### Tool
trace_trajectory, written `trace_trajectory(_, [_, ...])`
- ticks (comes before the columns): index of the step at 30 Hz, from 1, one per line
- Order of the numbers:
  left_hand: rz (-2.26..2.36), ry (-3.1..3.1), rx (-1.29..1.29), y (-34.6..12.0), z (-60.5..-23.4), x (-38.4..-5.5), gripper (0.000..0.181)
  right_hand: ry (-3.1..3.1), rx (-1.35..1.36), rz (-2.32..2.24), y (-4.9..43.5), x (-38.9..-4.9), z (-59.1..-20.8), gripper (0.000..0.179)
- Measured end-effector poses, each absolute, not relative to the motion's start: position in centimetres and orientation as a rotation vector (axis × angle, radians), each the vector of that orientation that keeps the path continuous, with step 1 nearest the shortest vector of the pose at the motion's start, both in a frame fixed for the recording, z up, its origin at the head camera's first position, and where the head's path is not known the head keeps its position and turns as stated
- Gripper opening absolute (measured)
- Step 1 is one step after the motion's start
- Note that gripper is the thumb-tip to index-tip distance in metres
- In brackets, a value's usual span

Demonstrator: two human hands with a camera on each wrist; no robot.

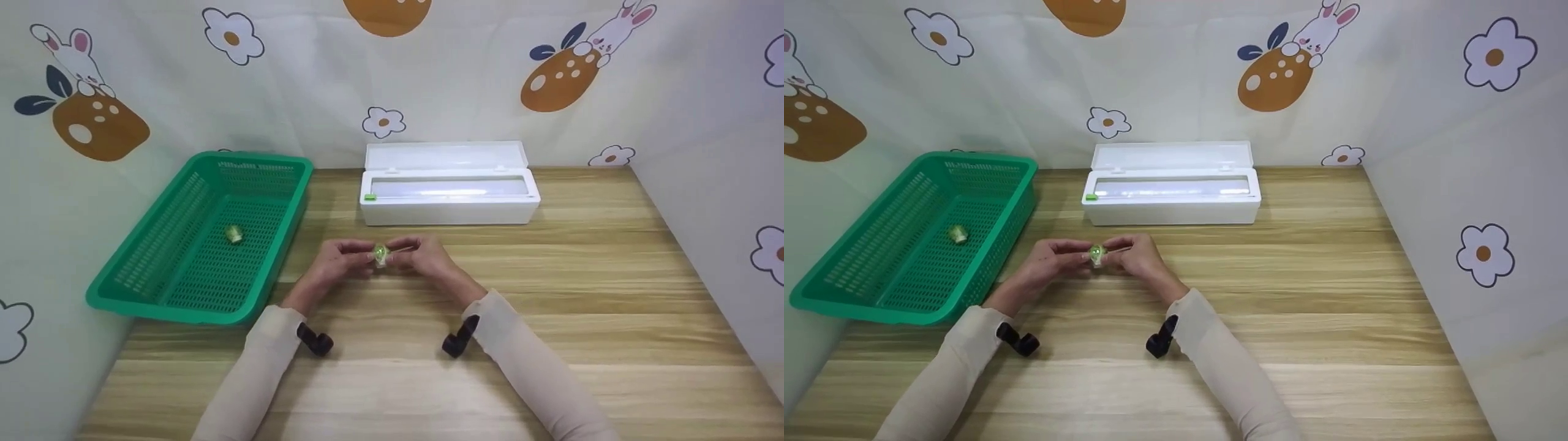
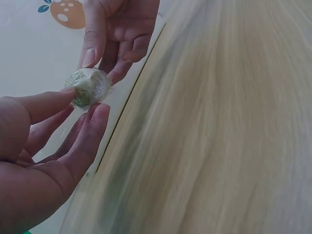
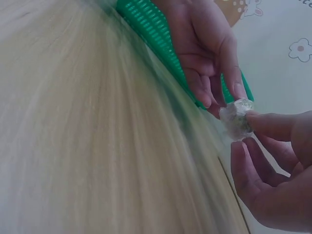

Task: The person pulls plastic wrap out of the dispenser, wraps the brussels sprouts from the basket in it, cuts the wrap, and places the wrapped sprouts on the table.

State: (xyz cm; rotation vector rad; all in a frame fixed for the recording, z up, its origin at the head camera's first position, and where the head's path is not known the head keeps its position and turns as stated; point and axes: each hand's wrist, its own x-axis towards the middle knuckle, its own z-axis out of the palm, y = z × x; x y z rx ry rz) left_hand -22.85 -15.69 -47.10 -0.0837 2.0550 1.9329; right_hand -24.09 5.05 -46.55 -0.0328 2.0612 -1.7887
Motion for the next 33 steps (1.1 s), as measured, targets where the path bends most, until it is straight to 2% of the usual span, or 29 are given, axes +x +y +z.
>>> trace_trajectory(12, [1.887,2.065,-0.166,-17.6,-47.2,-22.5,0.035,2.006,-0.056,-1.835,2.7,-24.1,-47.6,0.036])
trace_trajectory(19, [1.882,2.053,-0.07,-18.6,-47.1,-22.0,0.037,2.021,-0.032,-1.804,1.6,-23.8,-47.3,0.037])
trace_trajectory(33, [1.754,2.203,-0.128,-19.6,-47.2,-21.6,0.034,2.067,0.02,-1.764,-0.5,-23.7,-47.4,0.029])
